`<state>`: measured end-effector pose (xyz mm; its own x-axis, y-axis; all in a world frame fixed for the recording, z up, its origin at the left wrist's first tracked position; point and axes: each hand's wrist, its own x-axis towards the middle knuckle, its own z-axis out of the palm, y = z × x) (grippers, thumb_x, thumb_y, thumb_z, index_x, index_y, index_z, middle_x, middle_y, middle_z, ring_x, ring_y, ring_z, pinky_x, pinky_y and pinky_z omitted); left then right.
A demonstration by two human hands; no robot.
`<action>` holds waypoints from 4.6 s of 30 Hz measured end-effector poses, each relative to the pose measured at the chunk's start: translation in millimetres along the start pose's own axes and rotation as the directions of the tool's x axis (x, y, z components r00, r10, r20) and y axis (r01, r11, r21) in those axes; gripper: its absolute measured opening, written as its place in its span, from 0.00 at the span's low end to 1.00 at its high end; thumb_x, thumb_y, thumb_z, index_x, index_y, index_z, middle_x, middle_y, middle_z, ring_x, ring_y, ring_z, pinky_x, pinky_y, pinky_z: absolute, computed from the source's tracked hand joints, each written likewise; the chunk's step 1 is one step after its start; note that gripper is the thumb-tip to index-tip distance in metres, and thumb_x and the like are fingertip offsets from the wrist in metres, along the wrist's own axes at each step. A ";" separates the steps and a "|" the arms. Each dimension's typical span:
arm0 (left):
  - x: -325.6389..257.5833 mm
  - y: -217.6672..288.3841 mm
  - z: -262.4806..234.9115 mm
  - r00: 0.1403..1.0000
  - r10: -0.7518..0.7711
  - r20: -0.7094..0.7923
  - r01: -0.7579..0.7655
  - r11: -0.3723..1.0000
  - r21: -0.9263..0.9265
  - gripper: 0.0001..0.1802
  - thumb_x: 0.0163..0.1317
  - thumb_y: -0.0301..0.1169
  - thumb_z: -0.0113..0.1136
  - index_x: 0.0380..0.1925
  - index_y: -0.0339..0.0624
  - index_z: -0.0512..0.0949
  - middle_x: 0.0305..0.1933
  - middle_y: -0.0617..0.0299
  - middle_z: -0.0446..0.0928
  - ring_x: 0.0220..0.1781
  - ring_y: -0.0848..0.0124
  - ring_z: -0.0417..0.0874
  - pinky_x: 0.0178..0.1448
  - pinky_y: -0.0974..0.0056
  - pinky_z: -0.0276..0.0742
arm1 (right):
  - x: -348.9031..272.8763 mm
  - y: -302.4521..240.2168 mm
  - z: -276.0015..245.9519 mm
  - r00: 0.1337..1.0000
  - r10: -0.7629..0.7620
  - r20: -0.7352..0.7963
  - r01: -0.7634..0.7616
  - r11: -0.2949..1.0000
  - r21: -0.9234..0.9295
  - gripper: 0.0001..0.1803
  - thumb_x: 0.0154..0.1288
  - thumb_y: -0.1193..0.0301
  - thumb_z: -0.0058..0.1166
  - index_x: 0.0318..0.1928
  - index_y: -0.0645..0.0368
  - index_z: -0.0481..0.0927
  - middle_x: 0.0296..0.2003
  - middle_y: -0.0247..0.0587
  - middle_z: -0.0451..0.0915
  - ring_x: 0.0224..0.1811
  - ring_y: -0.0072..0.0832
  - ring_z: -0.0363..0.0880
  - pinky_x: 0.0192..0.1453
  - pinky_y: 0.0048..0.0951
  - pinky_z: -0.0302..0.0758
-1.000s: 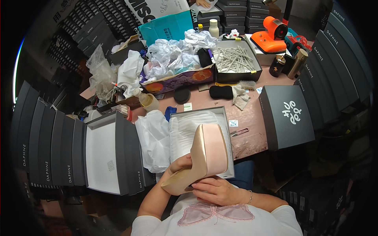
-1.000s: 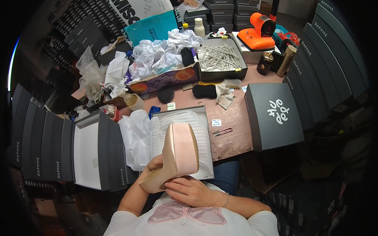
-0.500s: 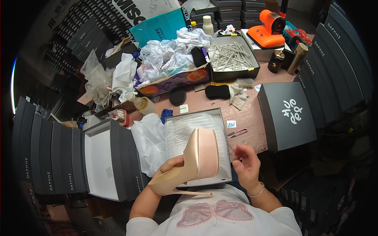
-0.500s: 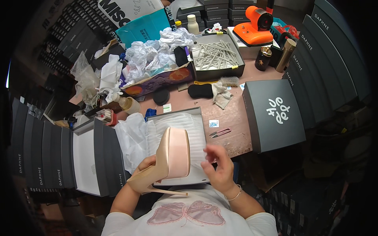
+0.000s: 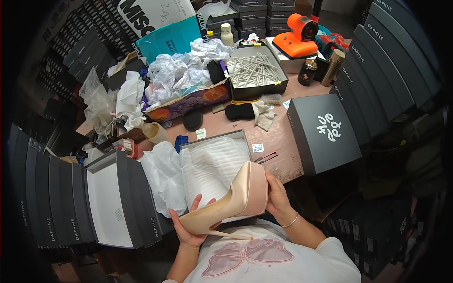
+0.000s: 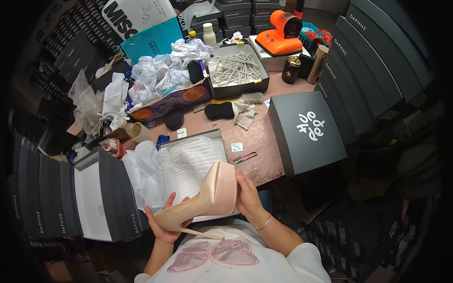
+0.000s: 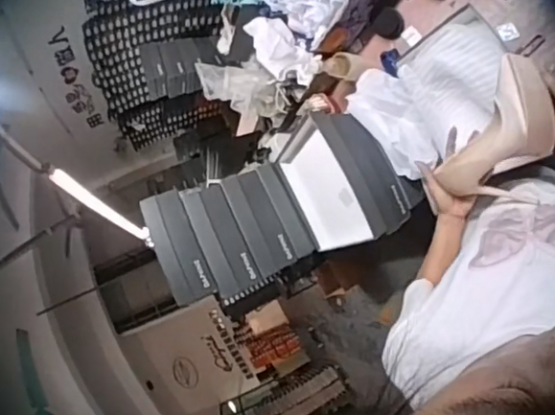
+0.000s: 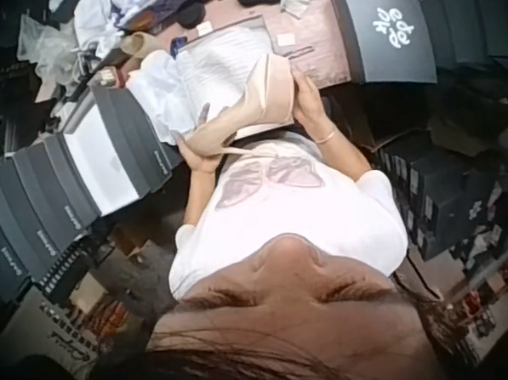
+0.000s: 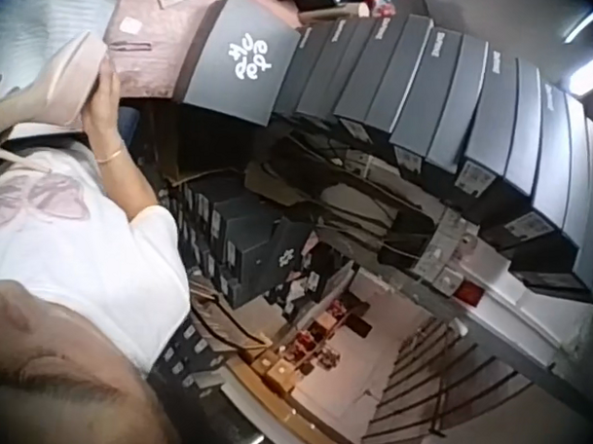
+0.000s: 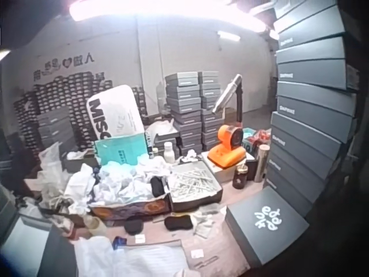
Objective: Inspecting and packing high-heeled shoes into boxes.
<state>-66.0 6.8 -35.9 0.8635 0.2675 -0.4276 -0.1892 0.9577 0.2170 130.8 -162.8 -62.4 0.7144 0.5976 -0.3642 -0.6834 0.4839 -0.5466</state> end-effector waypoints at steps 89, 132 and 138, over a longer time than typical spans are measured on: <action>44.7 73.9 71.4 0.715 0.400 0.573 -0.424 -0.402 0.811 0.12 0.59 0.25 0.63 0.43 0.33 0.80 0.36 0.51 0.79 0.34 0.64 0.82 0.40 0.66 0.76 | -11.2 46.1 88.1 0.388 0.684 0.618 0.715 0.200 -0.670 0.13 0.64 0.67 0.55 0.44 0.61 0.81 0.41 0.52 0.80 0.47 0.44 0.78 0.50 0.40 0.74; 16.0 113.1 29.5 0.857 0.494 0.149 -0.108 -0.111 0.988 0.11 0.64 0.33 0.59 0.33 0.34 0.78 0.21 0.68 0.73 0.24 0.80 0.72 0.29 0.69 0.70 | 54.8 -122.6 114.1 0.765 -0.191 0.615 0.644 0.268 -0.717 0.35 0.60 0.82 0.42 0.70 0.62 0.58 0.63 0.46 0.70 0.64 0.31 0.69 0.69 0.28 0.62; -29.6 143.6 72.4 0.709 0.629 0.319 -0.176 -0.280 0.944 0.12 0.62 0.30 0.57 0.35 0.29 0.78 0.22 0.57 0.78 0.19 0.74 0.73 0.27 0.62 0.71 | 77.7 -30.7 115.2 0.797 0.019 0.604 0.593 -0.216 -0.775 0.37 0.61 0.75 0.41 0.73 0.55 0.52 0.48 0.68 0.77 0.44 0.62 0.77 0.53 0.50 0.72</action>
<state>-84.9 128.7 71.4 0.6426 0.7579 0.1126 0.3422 -0.4153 0.8429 189.9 -57.5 12.9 0.4651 0.8716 0.1550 0.6883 -0.2459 -0.6825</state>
